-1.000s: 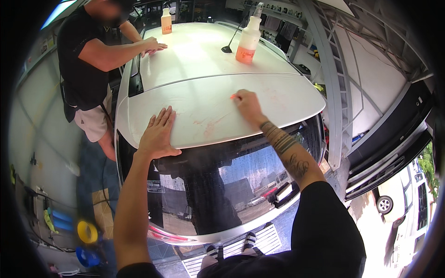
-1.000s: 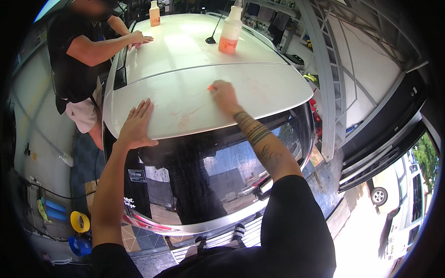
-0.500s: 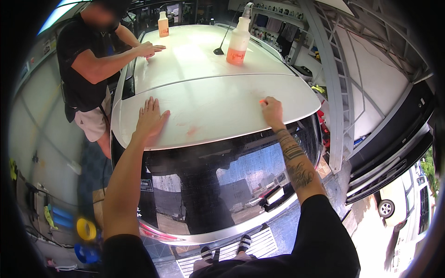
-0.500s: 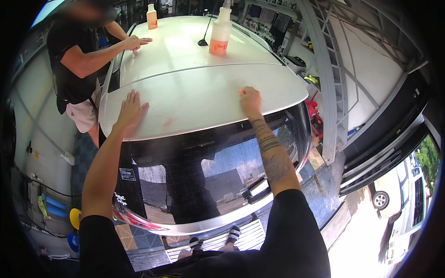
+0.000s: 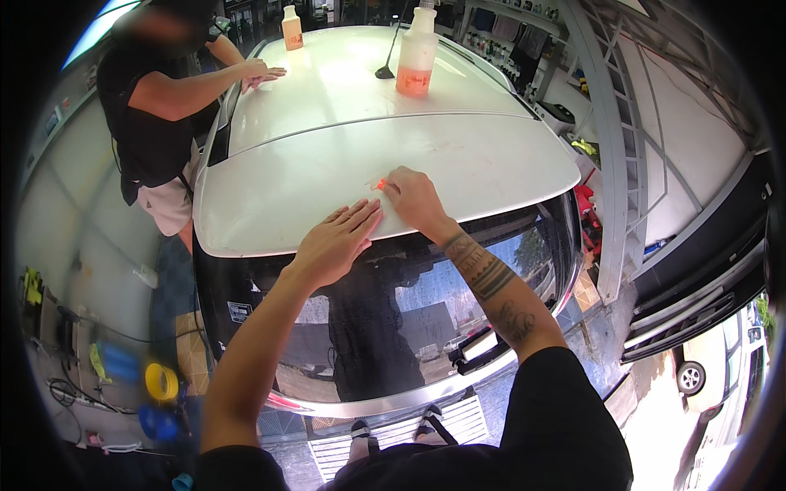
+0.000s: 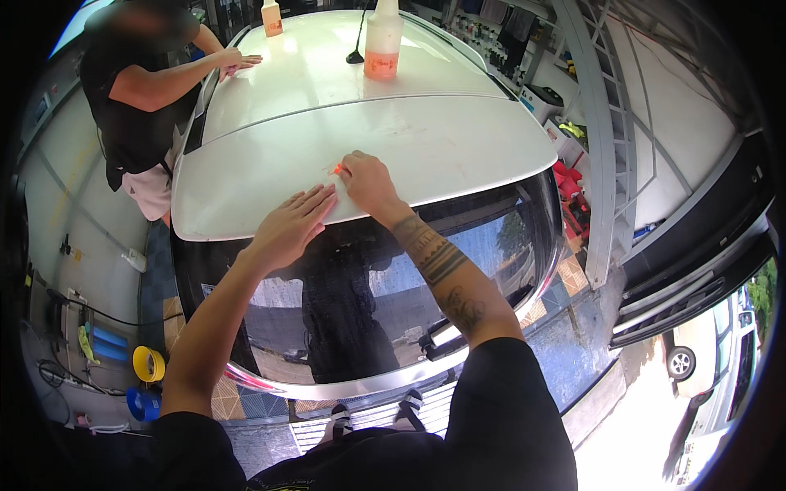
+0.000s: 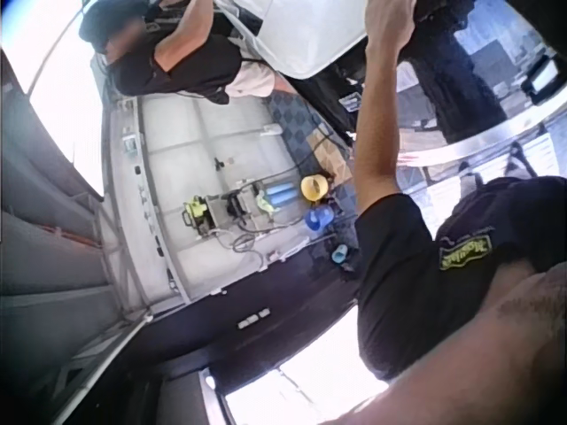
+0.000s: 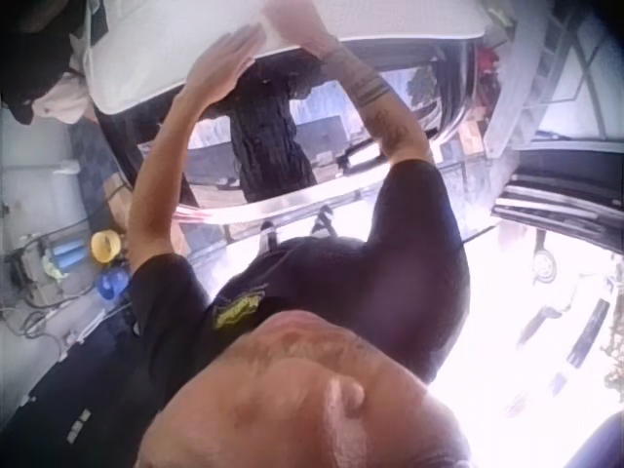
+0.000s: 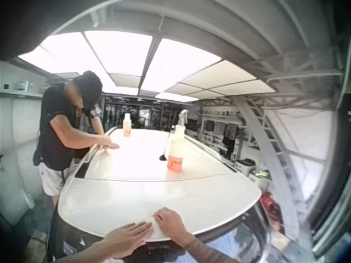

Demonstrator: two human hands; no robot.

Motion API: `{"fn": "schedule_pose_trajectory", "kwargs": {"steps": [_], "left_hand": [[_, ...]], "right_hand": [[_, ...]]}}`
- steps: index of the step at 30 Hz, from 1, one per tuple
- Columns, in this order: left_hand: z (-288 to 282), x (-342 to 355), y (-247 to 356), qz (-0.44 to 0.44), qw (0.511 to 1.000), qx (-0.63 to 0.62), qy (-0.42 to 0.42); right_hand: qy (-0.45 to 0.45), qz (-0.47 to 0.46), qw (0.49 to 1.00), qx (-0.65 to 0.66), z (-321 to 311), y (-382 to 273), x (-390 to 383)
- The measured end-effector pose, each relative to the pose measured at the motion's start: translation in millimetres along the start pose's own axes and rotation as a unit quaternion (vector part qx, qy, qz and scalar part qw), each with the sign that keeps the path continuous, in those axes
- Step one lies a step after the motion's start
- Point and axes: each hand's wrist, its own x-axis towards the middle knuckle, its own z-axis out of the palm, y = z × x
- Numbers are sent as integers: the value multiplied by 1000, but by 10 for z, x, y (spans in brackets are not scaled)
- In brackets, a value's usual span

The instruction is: The person applies a white vinyl wrap to the roof of a white car. They smooth the material with their hands and a squeegee, then spray a liquid solution from a bottle onto the surface and continue smoothing to remove bubbles and ensure adhesion.

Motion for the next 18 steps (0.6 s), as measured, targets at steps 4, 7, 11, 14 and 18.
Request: {"fn": "schedule_pose_trajectory", "kwargs": {"steps": [4, 7, 11, 14, 18], "left_hand": [[-236, -384, -261, -56, 996, 57, 27], [-170, -387, -353, -112, 990, 74, 35], [-120, -144, -346, -127, 990, -24, 64], [-26, -164, -398, -59, 972, -162, 160], [-39, -495, -523, -100, 943, -197, 249]], "right_hand": [[65, 136, 983, -103, -961, 1014, -163], [109, 160, 976, -100, -1073, 1203, -269], [16, -56, 998, 8, -125, -227, -266], [-52, -83, 988, 118, 236, -809, -193], [-72, -108, 980, 148, 525, -1189, -140]]}}
